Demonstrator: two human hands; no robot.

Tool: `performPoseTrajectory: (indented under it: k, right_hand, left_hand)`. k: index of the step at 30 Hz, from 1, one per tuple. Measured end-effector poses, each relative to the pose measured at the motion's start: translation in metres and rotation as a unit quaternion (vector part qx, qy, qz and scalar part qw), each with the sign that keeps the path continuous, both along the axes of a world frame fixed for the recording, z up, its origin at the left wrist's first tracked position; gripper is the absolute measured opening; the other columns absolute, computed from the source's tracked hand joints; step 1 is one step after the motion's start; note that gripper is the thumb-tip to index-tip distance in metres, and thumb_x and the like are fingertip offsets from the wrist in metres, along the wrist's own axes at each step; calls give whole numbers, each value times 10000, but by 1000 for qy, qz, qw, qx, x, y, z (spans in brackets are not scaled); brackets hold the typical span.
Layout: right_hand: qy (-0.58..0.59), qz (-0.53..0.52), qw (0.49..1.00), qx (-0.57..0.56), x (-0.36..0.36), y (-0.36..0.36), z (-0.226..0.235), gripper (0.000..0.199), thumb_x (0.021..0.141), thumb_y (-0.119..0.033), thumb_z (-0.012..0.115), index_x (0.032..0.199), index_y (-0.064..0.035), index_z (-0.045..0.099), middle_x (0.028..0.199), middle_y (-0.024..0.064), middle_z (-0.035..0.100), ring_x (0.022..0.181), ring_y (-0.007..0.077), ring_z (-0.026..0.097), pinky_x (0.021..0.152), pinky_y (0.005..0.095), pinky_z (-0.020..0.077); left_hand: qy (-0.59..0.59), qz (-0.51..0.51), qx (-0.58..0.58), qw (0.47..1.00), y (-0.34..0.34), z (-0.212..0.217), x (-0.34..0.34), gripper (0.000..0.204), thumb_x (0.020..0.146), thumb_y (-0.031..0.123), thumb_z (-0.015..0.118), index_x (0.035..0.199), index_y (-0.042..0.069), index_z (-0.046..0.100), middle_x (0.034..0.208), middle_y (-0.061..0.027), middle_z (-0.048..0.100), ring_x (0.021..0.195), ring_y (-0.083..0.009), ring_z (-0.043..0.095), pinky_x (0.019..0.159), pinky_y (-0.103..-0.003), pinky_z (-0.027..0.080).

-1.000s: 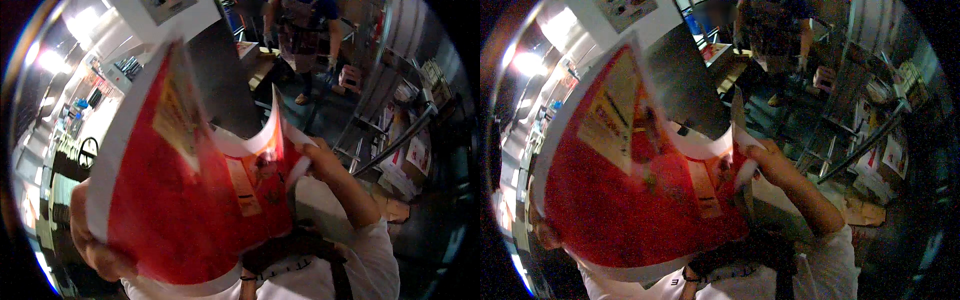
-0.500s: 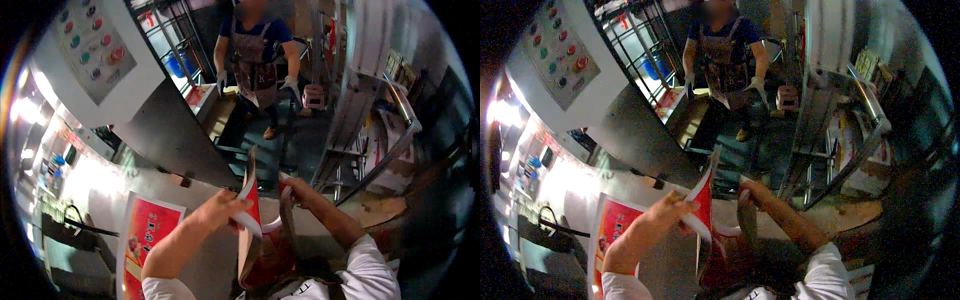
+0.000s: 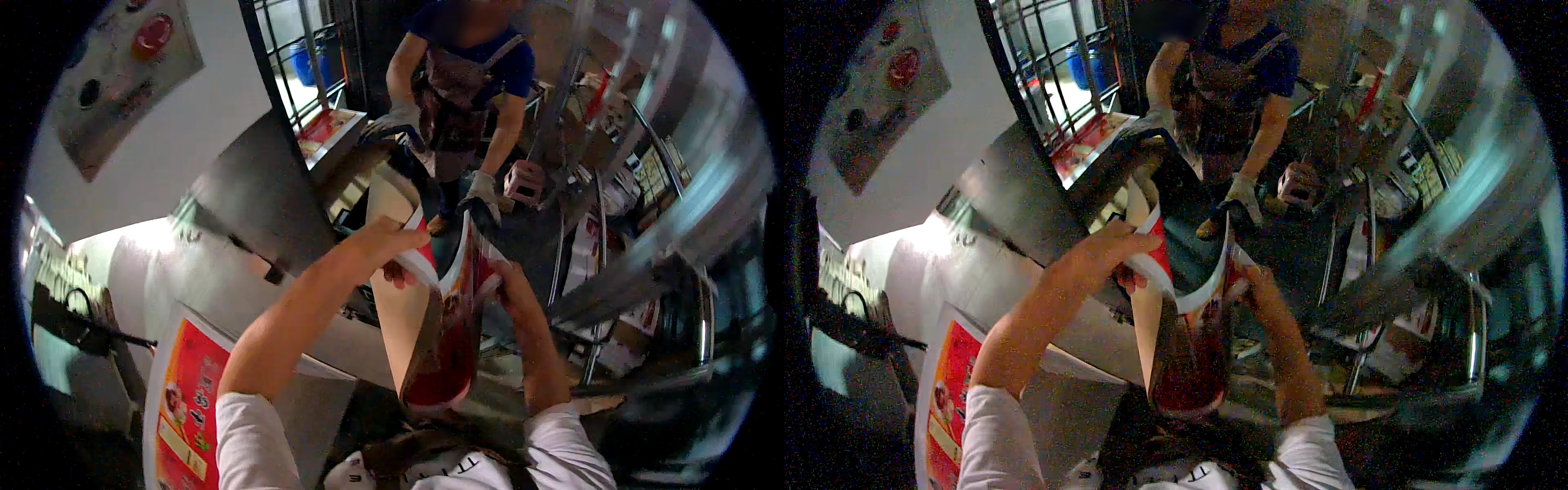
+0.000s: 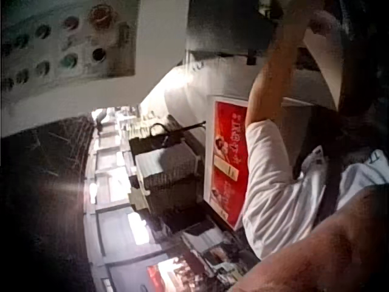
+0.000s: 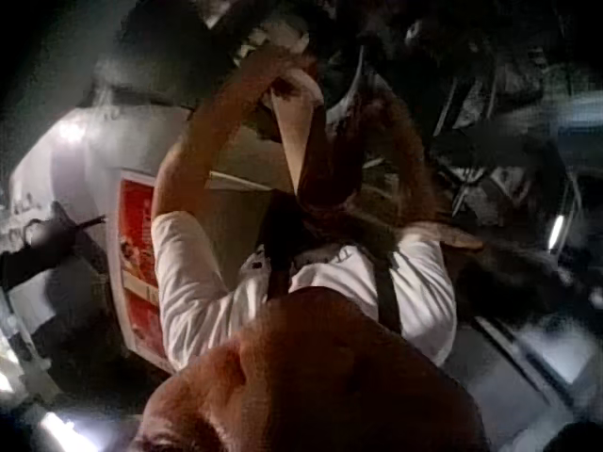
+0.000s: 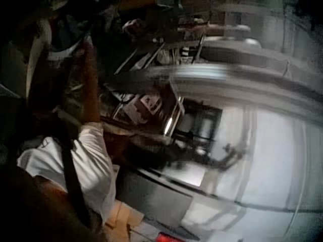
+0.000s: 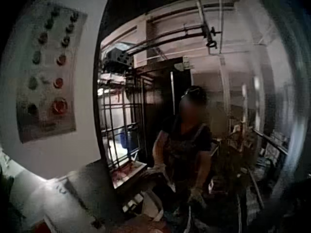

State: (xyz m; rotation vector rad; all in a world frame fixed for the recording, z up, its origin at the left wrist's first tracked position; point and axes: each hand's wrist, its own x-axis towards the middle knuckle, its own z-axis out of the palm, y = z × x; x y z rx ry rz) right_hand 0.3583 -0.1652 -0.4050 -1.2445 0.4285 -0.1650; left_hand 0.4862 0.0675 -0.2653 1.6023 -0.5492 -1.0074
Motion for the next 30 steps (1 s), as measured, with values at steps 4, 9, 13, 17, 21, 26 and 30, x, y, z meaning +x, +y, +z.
performPoseTrajectory:
  k: [4,9,13,17,21,26,30]
  right_hand:
    - [-19,71,996,-57,68,-57,-44,261,756,-335,561,797,-80,598,680,21,565,594,119,528,489,273,402]
    - [-4,-24,999,30,140,-77,-43,208,793,-254,530,811,-52,578,712,26,574,580,117,544,503,265,428]
    - [44,-40,997,56,182,-98,-43,146,795,-209,549,785,-64,554,693,13,556,566,112,535,512,253,429]
    - [49,-53,997,32,202,-127,-71,191,787,-266,572,773,-77,545,671,4,527,561,119,521,509,254,423]
    - [142,-91,985,-31,232,-180,-101,374,801,-348,545,1037,-58,537,955,79,547,782,187,556,636,343,491]
    - [143,-241,955,-101,261,-198,-103,319,847,-387,517,854,-74,578,707,41,571,541,118,518,414,222,368]
    - [80,-199,973,-85,243,-157,-116,324,864,-355,500,872,-39,565,710,61,586,535,147,539,417,230,390]
  left_hand:
    - [3,20,-1,1000,-50,-26,69,368,758,324,628,754,-44,622,637,-133,617,437,-173,570,370,-266,456]
    - [5,23,10,1000,-95,-49,149,325,782,268,577,740,-53,613,592,-134,606,407,-170,561,356,-261,428]
    - [-14,77,6,997,-126,-99,212,309,791,236,552,724,-61,606,580,-138,604,409,-173,565,351,-255,398]
    - [-64,91,82,990,-142,-83,244,331,730,267,636,691,-61,624,581,-92,592,535,-143,555,474,-307,427]
    - [-88,162,-6,983,-148,-87,286,254,747,249,599,773,-1,631,706,-118,613,556,-160,590,527,-323,483]
    - [-358,305,196,860,-120,-65,288,279,780,223,504,962,23,574,786,-182,615,766,-365,604,664,-465,474]
    - [-504,199,28,840,-58,-80,163,308,782,173,528,1050,22,516,1054,-195,541,948,-361,536,790,-442,453]
